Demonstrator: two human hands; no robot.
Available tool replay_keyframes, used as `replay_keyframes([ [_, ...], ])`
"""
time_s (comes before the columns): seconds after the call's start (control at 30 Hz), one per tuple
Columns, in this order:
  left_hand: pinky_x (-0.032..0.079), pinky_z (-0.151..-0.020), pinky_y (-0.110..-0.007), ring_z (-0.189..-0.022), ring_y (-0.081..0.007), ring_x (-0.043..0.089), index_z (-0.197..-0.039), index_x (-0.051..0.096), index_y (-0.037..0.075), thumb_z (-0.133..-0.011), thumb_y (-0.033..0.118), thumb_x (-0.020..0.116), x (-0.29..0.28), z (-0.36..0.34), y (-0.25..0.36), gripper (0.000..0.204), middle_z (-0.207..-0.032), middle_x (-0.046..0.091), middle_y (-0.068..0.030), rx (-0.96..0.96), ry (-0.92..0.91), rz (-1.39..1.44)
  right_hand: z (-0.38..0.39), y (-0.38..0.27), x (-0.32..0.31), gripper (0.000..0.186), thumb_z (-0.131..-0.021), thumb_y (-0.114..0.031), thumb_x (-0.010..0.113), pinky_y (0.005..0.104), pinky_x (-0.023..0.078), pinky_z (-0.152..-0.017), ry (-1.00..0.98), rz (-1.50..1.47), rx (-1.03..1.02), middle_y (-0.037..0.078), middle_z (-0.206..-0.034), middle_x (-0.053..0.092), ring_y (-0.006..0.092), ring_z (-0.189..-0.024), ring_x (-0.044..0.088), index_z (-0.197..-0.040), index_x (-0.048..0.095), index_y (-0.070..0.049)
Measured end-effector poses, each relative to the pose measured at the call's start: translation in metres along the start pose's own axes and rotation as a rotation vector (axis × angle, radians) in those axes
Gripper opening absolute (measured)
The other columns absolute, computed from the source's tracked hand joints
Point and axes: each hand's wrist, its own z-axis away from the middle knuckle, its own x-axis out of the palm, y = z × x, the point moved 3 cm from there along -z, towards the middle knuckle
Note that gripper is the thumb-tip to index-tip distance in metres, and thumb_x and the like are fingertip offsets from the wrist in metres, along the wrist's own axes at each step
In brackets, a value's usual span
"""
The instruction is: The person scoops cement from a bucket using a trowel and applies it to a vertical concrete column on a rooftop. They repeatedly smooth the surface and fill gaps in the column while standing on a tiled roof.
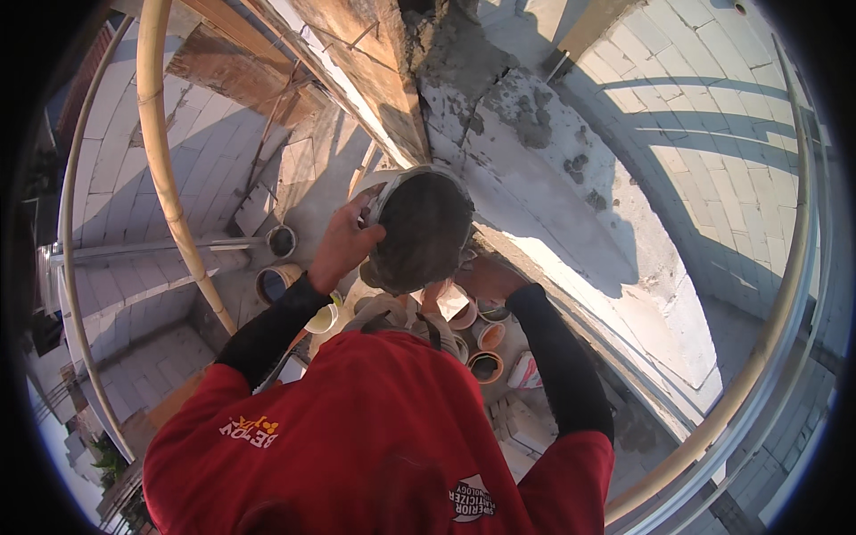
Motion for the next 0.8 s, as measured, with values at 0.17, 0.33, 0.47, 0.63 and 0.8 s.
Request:
replay_keyframes([
  [0.17, 0.050, -0.071, -0.036, -0.074, -0.0210, 0.060, -0.151, 0.054, 0.003, -0.082, 0.013, 0.065, -0.026, 0.012, 0.026, 0.070, -0.085, 0.062, -0.0126, -0.004, -0.025, 0.012, -0.042, -0.009, 0.060, 0.056, -0.105, -0.044, 0.061, 0.0389, 0.055, -0.086, 0.005, -0.397, -0.426, 0.021, -0.106, 0.075, 0.0238, -0.099, 0.073, -0.132, 0.066, 0.005],
  [0.33, 0.047, -0.065, -0.030, -0.071, -0.0135, 0.053, -0.149, 0.054, -0.001, -0.083, 0.009, 0.064, -0.048, 0.024, 0.033, 0.068, -0.085, 0.051, -0.0031, -0.097, 0.053, -0.055, -0.072, -0.067, 0.083, 0.061, -0.104, -0.045, 0.064, 0.0419, 0.057, -0.082, 0.346, -0.489, -0.728, 0.026, -0.105, 0.076, 0.0293, -0.083, 0.075, -0.135, 0.064, 0.008],
  [0.47, 0.049, -0.067, -0.025, -0.075, -0.0113, 0.058, -0.155, 0.046, -0.004, -0.084, 0.003, 0.062, -0.062, 0.032, 0.014, 0.073, -0.093, 0.058, -0.0028, -0.160, 0.150, -0.040, -0.039, -0.069, 0.067, 0.062, -0.104, -0.044, 0.064, 0.0462, 0.057, -0.087, 0.388, -0.404, -0.663, 0.033, -0.107, 0.074, 0.0382, -0.088, 0.077, -0.132, 0.064, 0.010],
  [0.63, 0.054, -0.070, -0.024, -0.084, -0.0117, 0.066, -0.162, 0.035, -0.004, -0.084, -0.001, 0.061, -0.049, 0.031, -0.018, 0.083, -0.104, 0.069, -0.0087, -0.192, 0.187, 0.287, -0.040, -0.044, 0.060, 0.063, -0.103, -0.045, 0.064, 0.0467, 0.056, -0.088, 0.385, -0.349, -0.495, 0.035, -0.104, 0.072, 0.0413, -0.098, 0.075, -0.130, 0.064, 0.012],
  [0.8, 0.057, -0.070, -0.028, -0.086, -0.0129, 0.067, -0.164, 0.034, 0.004, -0.086, 0.001, 0.065, -0.029, 0.033, -0.039, 0.084, -0.098, 0.065, -0.0030, -0.312, 0.085, 0.444, -0.005, -0.014, 0.073, 0.069, -0.102, -0.049, 0.065, 0.0470, 0.056, -0.089, 0.486, -0.371, -0.411, 0.035, -0.107, 0.073, 0.0412, -0.099, 0.075, -0.131, 0.063, 0.014],
])
